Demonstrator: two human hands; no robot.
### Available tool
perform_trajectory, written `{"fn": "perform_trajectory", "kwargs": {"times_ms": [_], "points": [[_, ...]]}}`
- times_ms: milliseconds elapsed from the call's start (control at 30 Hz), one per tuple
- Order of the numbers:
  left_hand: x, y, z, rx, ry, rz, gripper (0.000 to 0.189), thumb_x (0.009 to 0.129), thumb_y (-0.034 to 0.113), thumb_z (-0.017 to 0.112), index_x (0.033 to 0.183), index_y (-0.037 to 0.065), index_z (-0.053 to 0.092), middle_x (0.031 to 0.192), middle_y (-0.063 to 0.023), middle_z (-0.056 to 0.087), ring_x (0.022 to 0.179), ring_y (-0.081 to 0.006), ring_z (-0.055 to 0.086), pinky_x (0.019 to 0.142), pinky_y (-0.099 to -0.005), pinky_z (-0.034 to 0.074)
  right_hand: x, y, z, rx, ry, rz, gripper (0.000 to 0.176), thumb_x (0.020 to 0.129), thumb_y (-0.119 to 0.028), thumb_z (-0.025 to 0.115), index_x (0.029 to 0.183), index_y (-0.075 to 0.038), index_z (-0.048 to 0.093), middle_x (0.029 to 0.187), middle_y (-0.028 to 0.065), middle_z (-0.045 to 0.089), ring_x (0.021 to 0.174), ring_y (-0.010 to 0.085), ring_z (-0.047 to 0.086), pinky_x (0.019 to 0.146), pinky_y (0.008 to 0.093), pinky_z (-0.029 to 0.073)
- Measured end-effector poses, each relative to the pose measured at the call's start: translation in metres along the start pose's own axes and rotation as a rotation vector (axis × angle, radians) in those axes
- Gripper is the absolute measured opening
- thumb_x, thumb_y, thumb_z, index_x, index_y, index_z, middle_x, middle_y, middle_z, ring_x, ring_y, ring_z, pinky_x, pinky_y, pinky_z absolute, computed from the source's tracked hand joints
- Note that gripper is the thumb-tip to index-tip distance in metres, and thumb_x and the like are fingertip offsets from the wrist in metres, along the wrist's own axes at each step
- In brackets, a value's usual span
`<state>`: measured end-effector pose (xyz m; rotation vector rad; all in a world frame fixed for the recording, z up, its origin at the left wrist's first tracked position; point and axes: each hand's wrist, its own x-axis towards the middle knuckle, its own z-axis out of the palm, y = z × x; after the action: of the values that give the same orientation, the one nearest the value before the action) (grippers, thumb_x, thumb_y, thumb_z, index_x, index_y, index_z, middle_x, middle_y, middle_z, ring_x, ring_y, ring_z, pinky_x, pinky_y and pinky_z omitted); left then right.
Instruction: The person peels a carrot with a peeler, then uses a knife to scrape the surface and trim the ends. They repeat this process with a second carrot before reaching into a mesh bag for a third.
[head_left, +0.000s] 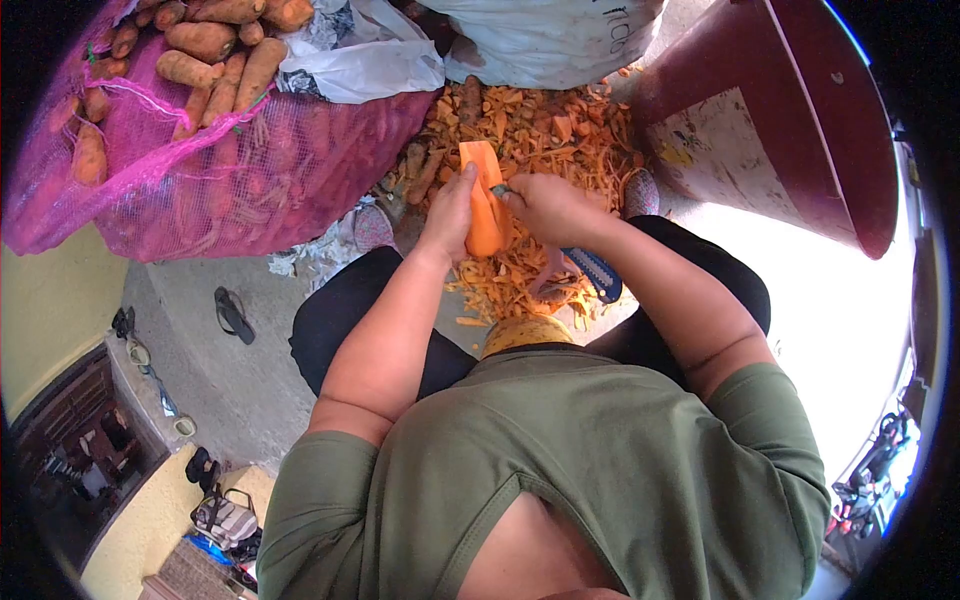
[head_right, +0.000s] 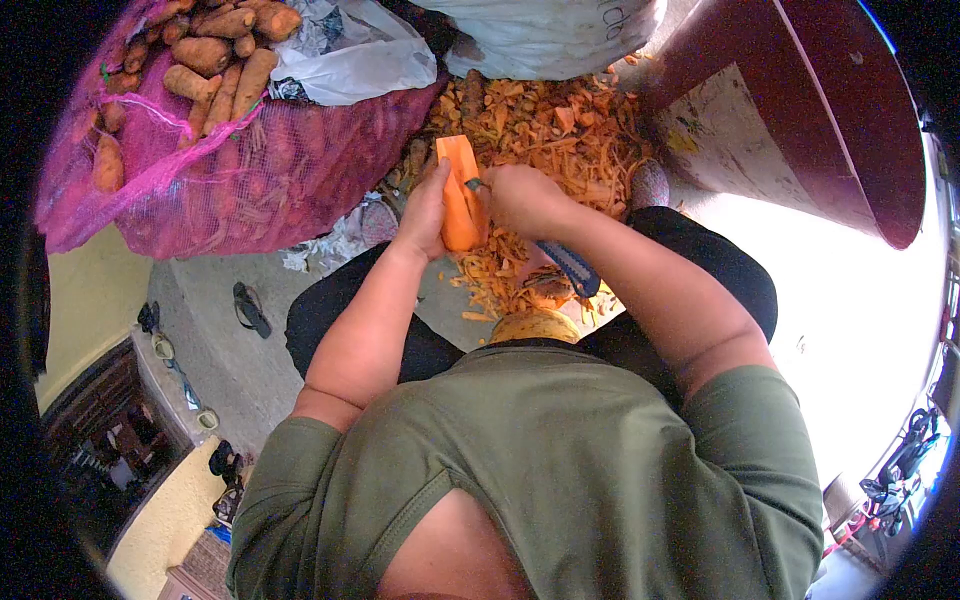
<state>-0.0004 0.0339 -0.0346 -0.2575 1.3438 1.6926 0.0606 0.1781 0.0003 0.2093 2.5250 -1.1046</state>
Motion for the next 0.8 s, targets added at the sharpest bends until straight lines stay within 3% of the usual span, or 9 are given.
{"fn": "perform_trajectory", "kwargs": {"times_ms": [200, 400, 500, 600, 700, 800], "points": [[0.002, -0.004, 0.007, 0.061, 0.144, 0.209, 0.037, 0.087, 0.033, 0.044, 0.103, 0.000, 0.048, 0.091, -0.0092, 0.055, 0.081, -0.0164, 0.053, 0.072, -0.0280, 0.041, -0.006, -0.010, 0.002, -0.099, -0.029, 0.057, 0.023, 0.082, -0.022, 0.044, 0.082, -0.001, 0.053, 0.073, 0.0222, 0.057, 0.073, 0.0379, 0.055, 0.067, 0.0461, 0.042], [0.001, -0.009, 0.006, 0.505, 0.266, 0.428, 0.039, 0.088, 0.033, 0.043, 0.105, -0.001, 0.047, 0.096, -0.0106, 0.054, 0.083, -0.0185, 0.052, 0.073, -0.0292, 0.039, -0.009, -0.009, 0.021, 0.021, -0.007, 0.060, 0.022, 0.082, -0.020, 0.044, 0.081, 0.000, 0.053, 0.071, 0.0222, 0.056, 0.072, 0.0379, 0.055, 0.066, 0.0456, 0.042], [0.002, -0.013, 0.006, 0.379, 0.261, 0.402, 0.039, 0.087, 0.034, 0.043, 0.106, 0.000, 0.046, 0.096, -0.0090, 0.054, 0.083, -0.0177, 0.052, 0.074, -0.0295, 0.040, -0.007, -0.010, 0.016, 0.044, -0.078, 0.031, 0.023, 0.082, -0.021, 0.045, 0.080, 0.001, 0.053, 0.071, 0.0215, 0.057, 0.071, 0.0365, 0.056, 0.065, 0.0446, 0.043], [0.000, -0.003, 0.003, -0.027, 0.077, 0.019, 0.037, 0.087, 0.034, 0.043, 0.107, 0.002, 0.046, 0.096, -0.0079, 0.053, 0.084, -0.0168, 0.052, 0.074, -0.0294, 0.040, -0.004, -0.007, -0.009, 0.258, -0.374, -0.006, 0.023, 0.081, -0.021, 0.046, 0.078, 0.001, 0.052, 0.069, 0.0205, 0.057, 0.067, 0.0355, 0.057, 0.063, 0.0433, 0.044], [-0.006, 0.003, 0.006, -0.033, 0.044, 0.015, 0.035, 0.087, 0.033, 0.044, 0.106, 0.003, 0.046, 0.095, -0.0067, 0.053, 0.085, -0.0160, 0.052, 0.073, -0.0297, 0.042, -0.006, -0.008, -0.008, 0.208, -0.251, 0.003, 0.023, 0.081, -0.021, 0.045, 0.077, 0.001, 0.052, 0.066, 0.0198, 0.057, 0.064, 0.0347, 0.057, 0.061, 0.0434, 0.044], [-0.001, -0.001, 0.009, 0.086, 0.168, 0.216, 0.035, 0.087, 0.032, 0.045, 0.105, 0.003, 0.046, 0.095, -0.0074, 0.053, 0.084, -0.0161, 0.052, 0.071, -0.0302, 0.042, -0.013, -0.015, -0.001, -0.196, 0.070, 0.007, 0.023, 0.082, -0.022, 0.045, 0.078, 0.000, 0.052, 0.066, 0.0202, 0.057, 0.064, 0.0356, 0.057, 0.062, 0.0437, 0.045]]}}
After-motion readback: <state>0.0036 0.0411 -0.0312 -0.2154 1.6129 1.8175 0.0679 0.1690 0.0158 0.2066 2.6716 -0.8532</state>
